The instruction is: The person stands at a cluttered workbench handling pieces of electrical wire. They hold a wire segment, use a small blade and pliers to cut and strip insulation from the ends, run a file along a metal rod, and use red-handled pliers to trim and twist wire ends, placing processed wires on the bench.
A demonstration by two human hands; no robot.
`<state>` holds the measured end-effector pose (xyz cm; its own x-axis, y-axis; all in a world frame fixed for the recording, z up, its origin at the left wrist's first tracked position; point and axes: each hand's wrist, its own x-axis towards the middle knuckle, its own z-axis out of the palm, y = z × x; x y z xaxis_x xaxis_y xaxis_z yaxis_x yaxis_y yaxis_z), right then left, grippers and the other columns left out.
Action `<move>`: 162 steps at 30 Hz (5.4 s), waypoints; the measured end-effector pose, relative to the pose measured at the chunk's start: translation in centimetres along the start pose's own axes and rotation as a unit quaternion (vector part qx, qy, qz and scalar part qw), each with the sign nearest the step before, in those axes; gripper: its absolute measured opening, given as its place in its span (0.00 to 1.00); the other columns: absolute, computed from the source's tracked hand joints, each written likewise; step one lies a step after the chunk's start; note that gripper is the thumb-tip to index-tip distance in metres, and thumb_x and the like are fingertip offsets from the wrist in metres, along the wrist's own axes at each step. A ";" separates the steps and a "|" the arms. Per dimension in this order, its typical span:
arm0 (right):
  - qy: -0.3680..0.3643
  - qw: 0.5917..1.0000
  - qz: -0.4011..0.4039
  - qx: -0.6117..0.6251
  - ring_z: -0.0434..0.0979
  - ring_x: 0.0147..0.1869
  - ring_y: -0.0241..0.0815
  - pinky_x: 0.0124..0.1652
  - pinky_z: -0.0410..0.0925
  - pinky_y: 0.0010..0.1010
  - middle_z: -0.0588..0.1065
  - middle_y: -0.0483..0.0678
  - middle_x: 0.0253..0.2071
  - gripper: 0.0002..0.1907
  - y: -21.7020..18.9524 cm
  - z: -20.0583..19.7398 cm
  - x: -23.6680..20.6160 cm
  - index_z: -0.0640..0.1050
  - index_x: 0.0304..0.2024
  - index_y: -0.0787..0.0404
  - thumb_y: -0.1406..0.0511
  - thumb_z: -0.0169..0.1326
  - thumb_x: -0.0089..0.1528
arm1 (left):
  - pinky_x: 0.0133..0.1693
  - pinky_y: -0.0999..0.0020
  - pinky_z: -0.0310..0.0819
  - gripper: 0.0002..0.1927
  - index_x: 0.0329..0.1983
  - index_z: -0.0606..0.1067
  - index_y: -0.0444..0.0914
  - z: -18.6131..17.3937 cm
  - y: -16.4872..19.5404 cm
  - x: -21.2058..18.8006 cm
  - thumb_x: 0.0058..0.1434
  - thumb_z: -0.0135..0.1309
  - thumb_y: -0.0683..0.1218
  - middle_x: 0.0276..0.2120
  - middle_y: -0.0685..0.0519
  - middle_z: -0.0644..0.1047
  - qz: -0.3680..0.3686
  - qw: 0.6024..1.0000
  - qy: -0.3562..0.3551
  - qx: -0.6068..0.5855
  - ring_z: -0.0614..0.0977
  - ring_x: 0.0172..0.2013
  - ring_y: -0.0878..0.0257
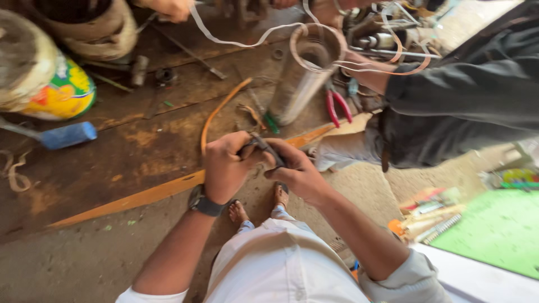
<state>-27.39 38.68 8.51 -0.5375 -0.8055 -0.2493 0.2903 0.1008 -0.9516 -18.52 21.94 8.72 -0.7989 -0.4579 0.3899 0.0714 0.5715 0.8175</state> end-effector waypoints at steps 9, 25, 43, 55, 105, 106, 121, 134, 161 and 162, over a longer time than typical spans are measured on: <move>0.002 0.985 -0.053 0.165 0.67 0.47 0.30 0.45 0.67 0.26 0.67 0.40 0.43 0.32 0.6 2.7 1.4 0.71 0.63 0.61 0.79 0.51 0.55 | 0.24 0.64 0.59 0.21 0.21 0.65 0.36 -0.2 -1.4 -0.5 0.53 0.69 0.42 0.18 0.49 0.64 -0.046 0.993 0.089 -0.058 0.66 0.20 0.59; 0.022 0.947 -0.051 -0.317 0.77 0.41 0.37 0.43 0.72 0.27 0.79 0.48 0.46 0.26 -2.9 1.2 0.2 0.67 0.67 0.59 0.68 0.47 0.65 | 0.32 0.63 0.69 0.29 0.36 0.68 0.35 -3.3 0.7 -0.2 0.62 0.58 0.66 0.27 0.51 0.69 -0.021 0.999 -0.018 -0.040 0.73 0.27 0.59; 0.058 0.834 -0.157 -0.526 0.73 0.54 0.59 0.50 0.66 0.48 0.73 0.57 0.49 0.29 -4.5 3.6 -1.7 0.67 0.67 0.58 0.71 0.52 0.62 | 0.38 0.52 0.73 0.28 0.39 0.69 0.34 -3.4 1.9 -1.3 0.60 0.62 0.62 0.34 0.43 0.75 0.010 0.998 -0.058 0.024 0.80 0.38 0.43; 0.070 0.818 -0.150 -0.551 0.75 0.48 0.65 0.46 0.68 0.50 0.72 0.61 0.46 0.30 -4.9 3.5 -1.9 0.68 0.65 0.60 0.73 0.53 0.59 | 0.37 0.53 0.73 0.27 0.40 0.69 0.34 -2.8 1.8 -1.5 0.59 0.64 0.60 0.36 0.43 0.77 0.000 0.998 -0.067 0.012 0.80 0.38 0.43; 0.021 0.996 -0.006 0.082 0.79 0.41 0.36 0.42 0.73 0.30 0.80 0.48 0.40 0.12 1.6 -1.1 5.4 0.76 0.47 0.66 0.64 0.60 0.66 | 0.42 0.63 0.80 0.15 0.52 0.74 0.36 -3.9 -0.1 -2.5 0.64 0.60 0.46 0.40 0.48 0.82 -0.100 0.989 -0.102 -0.038 0.86 0.41 0.59; 0.019 0.997 -0.010 0.079 0.79 0.41 0.36 0.42 0.73 0.31 0.80 0.48 0.39 0.12 1.7 -1.1 5.3 0.77 0.47 0.66 0.64 0.60 0.66 | 0.42 0.63 0.80 0.14 0.50 0.76 0.36 -3.9 -0.1 -2.4 0.63 0.60 0.45 0.40 0.47 0.82 -0.095 0.991 -0.093 -0.012 0.85 0.42 0.58; 0.010 0.999 -0.044 -0.027 0.78 0.41 0.33 0.43 0.74 0.28 0.78 0.45 0.41 0.13 2.9 0.6 4.0 0.74 0.53 0.65 0.67 0.57 0.67 | 0.51 0.70 0.80 0.07 0.45 0.75 0.35 -0.2 -2.7 0.1 0.71 0.58 0.44 0.49 0.53 0.79 -0.052 0.934 0.024 -0.354 0.82 0.48 0.68; 0.076 0.909 -0.095 -0.399 0.80 0.39 0.45 0.42 0.71 0.34 0.78 0.52 0.36 0.06 -1.3 -2.1 -0.4 0.74 0.47 0.63 0.66 0.53 0.71 | 0.36 0.73 0.73 0.09 0.48 0.69 0.36 0.1 -1.3 -0.4 0.78 0.46 0.48 0.32 0.57 0.73 -0.112 0.952 -0.009 -0.285 0.76 0.32 0.71; 0.056 0.803 -0.204 -0.557 0.70 0.49 0.63 0.48 0.65 0.50 0.75 0.58 0.41 0.10 -1.7 -0.3 -0.1 0.72 0.45 0.66 0.65 0.54 0.66 | 0.33 0.59 0.75 0.07 0.46 0.75 0.34 -1.3 0.0 -1.0 0.70 0.54 0.44 0.31 0.45 0.80 -0.042 0.996 -0.066 -0.038 0.84 0.33 0.50; 0.052 0.810 -0.191 -0.551 0.71 0.48 0.63 0.47 0.65 0.50 0.75 0.59 0.40 0.10 -1.9 -0.2 -0.2 0.72 0.46 0.66 0.65 0.54 0.67 | 0.33 0.59 0.75 0.07 0.46 0.75 0.35 -1.3 0.0 -1.0 0.70 0.54 0.44 0.31 0.45 0.80 -0.044 0.996 -0.067 -0.047 0.84 0.33 0.51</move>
<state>-28.02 38.79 10.28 -0.5024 -0.8529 0.1423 -0.7661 0.3627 -0.5306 -16.93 21.52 8.90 -0.8763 -0.4057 0.2599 0.0477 0.4638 0.8847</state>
